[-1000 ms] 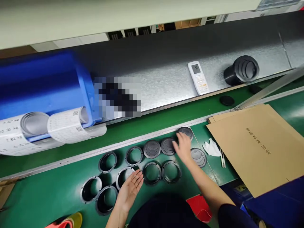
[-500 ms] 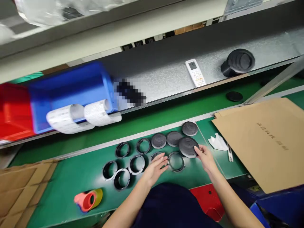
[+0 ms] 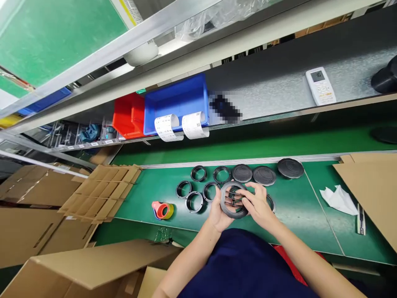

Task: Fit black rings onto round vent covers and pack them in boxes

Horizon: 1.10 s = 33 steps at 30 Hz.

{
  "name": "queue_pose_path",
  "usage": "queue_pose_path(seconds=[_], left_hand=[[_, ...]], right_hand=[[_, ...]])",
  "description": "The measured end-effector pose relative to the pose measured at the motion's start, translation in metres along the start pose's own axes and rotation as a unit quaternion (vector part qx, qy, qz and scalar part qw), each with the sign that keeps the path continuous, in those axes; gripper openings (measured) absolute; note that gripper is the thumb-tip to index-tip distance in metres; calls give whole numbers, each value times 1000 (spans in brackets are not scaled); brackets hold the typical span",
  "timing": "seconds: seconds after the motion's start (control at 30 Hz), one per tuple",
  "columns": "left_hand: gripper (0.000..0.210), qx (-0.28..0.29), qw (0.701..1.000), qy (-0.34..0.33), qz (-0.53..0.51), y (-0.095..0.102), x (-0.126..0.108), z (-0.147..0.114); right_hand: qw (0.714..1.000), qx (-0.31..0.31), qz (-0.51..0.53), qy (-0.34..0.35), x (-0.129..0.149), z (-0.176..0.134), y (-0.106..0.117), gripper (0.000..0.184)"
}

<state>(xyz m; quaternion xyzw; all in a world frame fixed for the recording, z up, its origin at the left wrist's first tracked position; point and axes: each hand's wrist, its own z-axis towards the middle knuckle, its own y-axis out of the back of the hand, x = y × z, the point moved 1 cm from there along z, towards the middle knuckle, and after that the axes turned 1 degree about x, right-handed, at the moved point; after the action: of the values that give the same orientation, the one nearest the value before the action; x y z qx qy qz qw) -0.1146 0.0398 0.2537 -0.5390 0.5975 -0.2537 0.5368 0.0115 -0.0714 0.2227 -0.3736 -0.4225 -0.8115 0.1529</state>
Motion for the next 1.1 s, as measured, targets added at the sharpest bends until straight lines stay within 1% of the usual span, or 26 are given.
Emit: queue_pose_path(seconds=[0.1, 0.17, 0.27, 0.33, 0.47, 0.6, 0.7, 0.8, 0.87, 1.03, 1.1], left_hand=[[71, 23, 1000, -4, 19, 2, 6, -9], [76, 40, 999, -6, 24, 2, 8, -12], [82, 66, 998, 13, 21, 2, 9, -13], [83, 73, 997, 33, 15, 2, 11, -12], [75, 67, 996, 57, -3, 3, 17, -11], [65, 58, 995, 70, -31, 6, 23, -8], [65, 39, 995, 83, -37, 6, 27, -7], [69, 12, 995, 91, -45, 3, 28, -7], [68, 0, 995, 90, -51, 0, 28, -9], [73, 11, 995, 91, -48, -8, 26, -14], [72, 21, 994, 89, -52, -10, 25, -16]], right_hand=[[996, 36, 79, -34, 4, -4, -1, 40], [990, 48, 124, -48, 7, -7, 0, 43], [986, 32, 158, -44, 8, -13, 5, 47], [984, 18, 167, -51, 9, -17, 10, 49], [982, 19, 175, -67, 9, -30, 15, 53], [973, 48, 208, -82, 10, -47, 10, 55], [971, 48, 213, -101, 9, -54, 7, 55], [979, 25, 180, -93, 10, -53, 9, 55], [982, 13, 168, -80, 11, -50, 11, 55], [982, 18, 174, -78, 14, -44, 13, 56], [980, 25, 182, -79, 16, -42, 14, 57]])
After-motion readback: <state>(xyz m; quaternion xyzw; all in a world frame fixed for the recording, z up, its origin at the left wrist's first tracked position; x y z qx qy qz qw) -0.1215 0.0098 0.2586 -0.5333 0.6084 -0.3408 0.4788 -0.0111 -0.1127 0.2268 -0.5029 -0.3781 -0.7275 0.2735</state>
